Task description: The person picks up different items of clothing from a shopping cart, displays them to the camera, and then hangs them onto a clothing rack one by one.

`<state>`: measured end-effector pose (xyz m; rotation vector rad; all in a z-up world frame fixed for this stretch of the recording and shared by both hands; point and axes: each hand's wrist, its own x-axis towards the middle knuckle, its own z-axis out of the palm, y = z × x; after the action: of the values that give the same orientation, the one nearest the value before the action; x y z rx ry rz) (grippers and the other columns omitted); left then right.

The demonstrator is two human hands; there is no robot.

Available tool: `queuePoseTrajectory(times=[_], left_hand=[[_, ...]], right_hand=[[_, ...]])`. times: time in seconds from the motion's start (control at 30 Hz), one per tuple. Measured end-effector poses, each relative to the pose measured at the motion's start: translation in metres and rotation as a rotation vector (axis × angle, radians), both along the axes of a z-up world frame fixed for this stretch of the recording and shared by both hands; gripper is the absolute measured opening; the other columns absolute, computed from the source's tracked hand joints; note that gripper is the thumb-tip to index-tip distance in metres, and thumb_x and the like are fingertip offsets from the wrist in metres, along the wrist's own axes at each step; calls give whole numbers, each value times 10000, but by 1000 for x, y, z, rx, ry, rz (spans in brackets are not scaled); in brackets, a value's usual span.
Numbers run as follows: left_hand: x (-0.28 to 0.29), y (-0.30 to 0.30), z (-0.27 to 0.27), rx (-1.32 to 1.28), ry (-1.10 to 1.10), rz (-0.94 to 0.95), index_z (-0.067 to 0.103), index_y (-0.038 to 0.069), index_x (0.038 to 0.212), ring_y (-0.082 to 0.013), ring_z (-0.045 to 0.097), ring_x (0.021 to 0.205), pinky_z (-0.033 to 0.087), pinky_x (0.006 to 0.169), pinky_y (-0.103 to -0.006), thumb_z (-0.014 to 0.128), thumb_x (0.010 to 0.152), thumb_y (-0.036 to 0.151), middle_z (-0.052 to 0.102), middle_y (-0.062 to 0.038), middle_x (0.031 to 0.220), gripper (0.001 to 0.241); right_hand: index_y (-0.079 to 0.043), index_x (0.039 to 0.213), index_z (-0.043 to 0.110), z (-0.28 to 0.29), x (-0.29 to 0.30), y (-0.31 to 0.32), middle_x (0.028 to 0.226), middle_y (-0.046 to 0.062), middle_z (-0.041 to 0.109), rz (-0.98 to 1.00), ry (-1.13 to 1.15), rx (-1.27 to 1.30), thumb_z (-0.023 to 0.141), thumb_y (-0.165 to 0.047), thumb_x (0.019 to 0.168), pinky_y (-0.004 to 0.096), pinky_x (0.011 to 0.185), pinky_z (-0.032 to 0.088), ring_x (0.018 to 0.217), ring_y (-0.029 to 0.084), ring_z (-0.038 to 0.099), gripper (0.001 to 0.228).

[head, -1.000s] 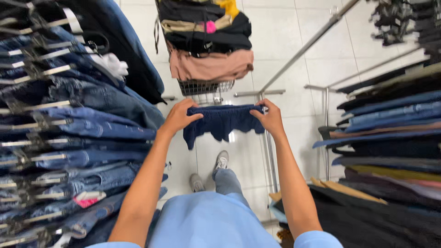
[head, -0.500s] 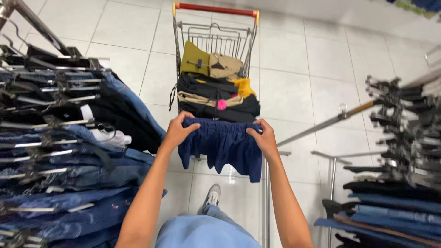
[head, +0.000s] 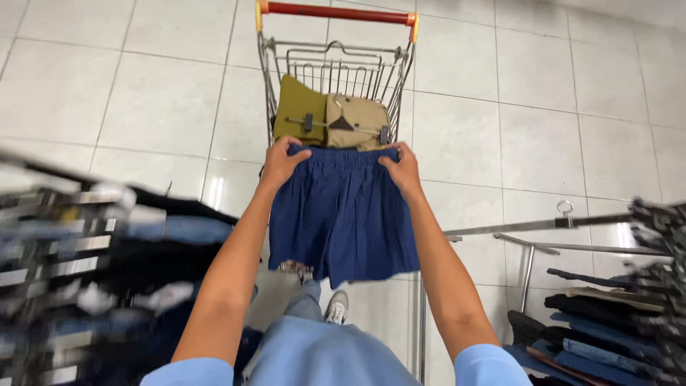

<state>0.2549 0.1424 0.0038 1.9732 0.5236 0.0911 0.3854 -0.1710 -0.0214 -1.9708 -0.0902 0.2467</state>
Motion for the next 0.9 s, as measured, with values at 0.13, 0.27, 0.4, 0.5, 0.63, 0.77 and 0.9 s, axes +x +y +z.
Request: queuePoseTrajectory(times=[0.13, 0.27, 0.4, 0.5, 0.63, 0.77, 0.9], left_hand=[[35, 15, -35, 125, 50, -119, 675, 124, 1174, -422, 655, 1168, 532, 1000, -497, 837, 869, 403, 694, -239, 1139, 444], [33, 14, -37, 76, 82, -147, 670, 94, 1184, -430, 661, 1149, 541, 993, -501, 818, 896, 409, 679, -265, 1133, 452], [35, 19, -4, -67, 158, -172, 601, 40, 1296, -452, 620, 1218, 517, 1028, -537, 784, 939, 371, 643, -300, 1217, 520], [38, 24, 5, -130, 225, -185, 597, 23, 1313, -455, 600, 1244, 515, 1033, -534, 776, 941, 342, 628, -315, 1236, 522], [41, 27, 13, -136, 288, -272, 627, 19, 1289, -486, 580, 1259, 513, 1020, -572, 741, 967, 273, 610, -333, 1233, 426], [42, 28, 12, -89, 263, -303, 618, 3, 1288, -509, 589, 1228, 515, 982, -605, 716, 985, 258, 606, -347, 1210, 408], [41, 26, 10, -86, 281, -279, 668, 29, 1238, -468, 647, 1139, 558, 924, -560, 743, 944, 190, 654, -312, 1140, 344]], right_hand=[[-209, 1135, 706, -28, 25, 9, 1038, 131, 752, 58, 31, -300, 843, -238, 780, 421, 880, 566, 1046, 327, 721, 381], [-164, 1145, 686, -23, 11, 14, 1111, 155, 708, 223, 17, -442, 773, -189, 841, 470, 959, 542, 1127, 389, 663, 317], [-115, 1208, 648, 19, 9, 42, 1150, 140, 600, 289, -166, -585, 762, -175, 870, 488, 982, 485, 1153, 371, 559, 361], [-101, 1150, 687, 25, 24, 80, 1067, 129, 635, 357, -367, -460, 755, -128, 903, 468, 946, 490, 1074, 366, 597, 258], [-56, 1145, 706, 43, 45, 155, 965, 152, 660, 552, -469, -299, 668, -139, 996, 450, 919, 502, 993, 388, 625, 174], [-56, 1175, 686, 11, 69, 202, 908, 98, 570, 653, -586, -359, 602, -167, 1047, 373, 887, 472, 944, 280, 565, 189], [-82, 1048, 603, -11, 81, 206, 909, 107, 576, 804, -393, -381, 713, -223, 965, 458, 824, 493, 967, 348, 578, 198]])
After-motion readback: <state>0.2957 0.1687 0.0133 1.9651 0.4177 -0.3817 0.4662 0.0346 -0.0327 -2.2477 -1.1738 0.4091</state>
